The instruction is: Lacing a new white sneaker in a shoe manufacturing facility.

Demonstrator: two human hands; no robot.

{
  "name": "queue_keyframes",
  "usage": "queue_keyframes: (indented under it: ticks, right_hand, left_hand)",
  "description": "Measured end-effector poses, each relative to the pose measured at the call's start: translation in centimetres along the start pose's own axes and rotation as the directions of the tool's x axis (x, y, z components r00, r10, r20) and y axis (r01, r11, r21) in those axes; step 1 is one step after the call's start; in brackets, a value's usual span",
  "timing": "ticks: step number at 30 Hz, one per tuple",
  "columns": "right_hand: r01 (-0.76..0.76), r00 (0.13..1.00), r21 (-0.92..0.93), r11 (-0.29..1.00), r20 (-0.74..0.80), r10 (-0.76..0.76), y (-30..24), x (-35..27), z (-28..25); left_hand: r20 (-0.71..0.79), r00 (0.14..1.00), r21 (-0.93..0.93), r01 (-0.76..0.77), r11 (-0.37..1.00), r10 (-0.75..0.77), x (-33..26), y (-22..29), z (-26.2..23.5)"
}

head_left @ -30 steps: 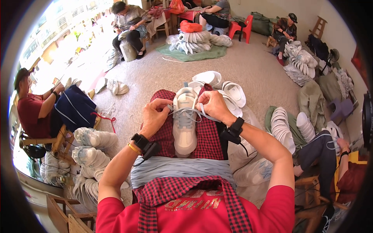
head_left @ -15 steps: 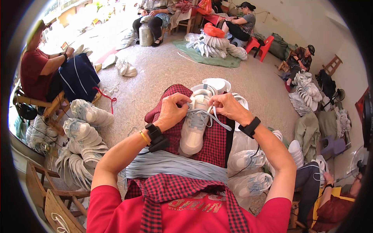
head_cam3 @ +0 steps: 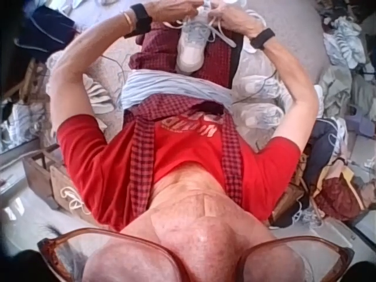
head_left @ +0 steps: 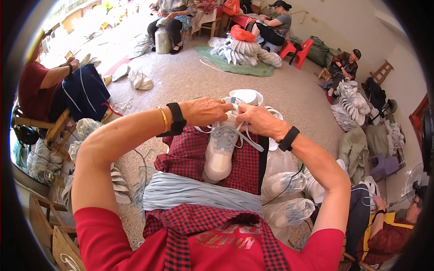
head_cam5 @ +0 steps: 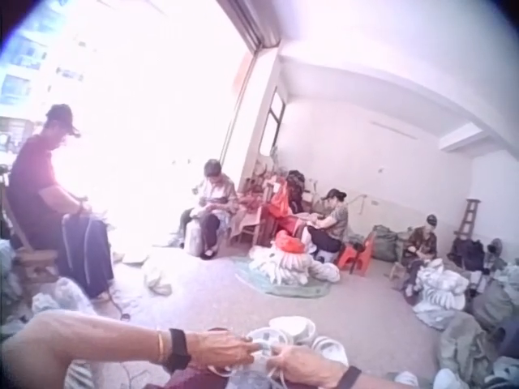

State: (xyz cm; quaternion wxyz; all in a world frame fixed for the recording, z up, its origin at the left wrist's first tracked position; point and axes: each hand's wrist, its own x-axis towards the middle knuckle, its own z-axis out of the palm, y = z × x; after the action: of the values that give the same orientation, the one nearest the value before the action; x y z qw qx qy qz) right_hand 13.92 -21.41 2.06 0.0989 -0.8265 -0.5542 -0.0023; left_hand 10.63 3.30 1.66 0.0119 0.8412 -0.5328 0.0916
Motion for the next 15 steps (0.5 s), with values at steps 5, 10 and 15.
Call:
queue_keyframes:
  ticks: [5,10,15]
  right_hand:
    - [0.057,0.998,0.131,0.990,-0.002,-0.058,2.1,-0.3,0.6]
    - [-0.194,0.963,0.377,0.906,0.250,0.102,3.0,1.2,-0.1]
    - [-0.269,0.962,0.274,0.923,0.115,0.246,1.8,1.1,1.1]
  left_hand:
    - [0.128,0.990,-0.016,0.061,0.998,-0.058,1.9,-1.5,0.3]
    - [0.429,0.872,-0.001,0.261,0.965,-0.236,4.9,-1.3,0.8]
    - [0.477,0.744,-0.052,0.555,0.831,-0.467,5.4,-1.5,0.8]
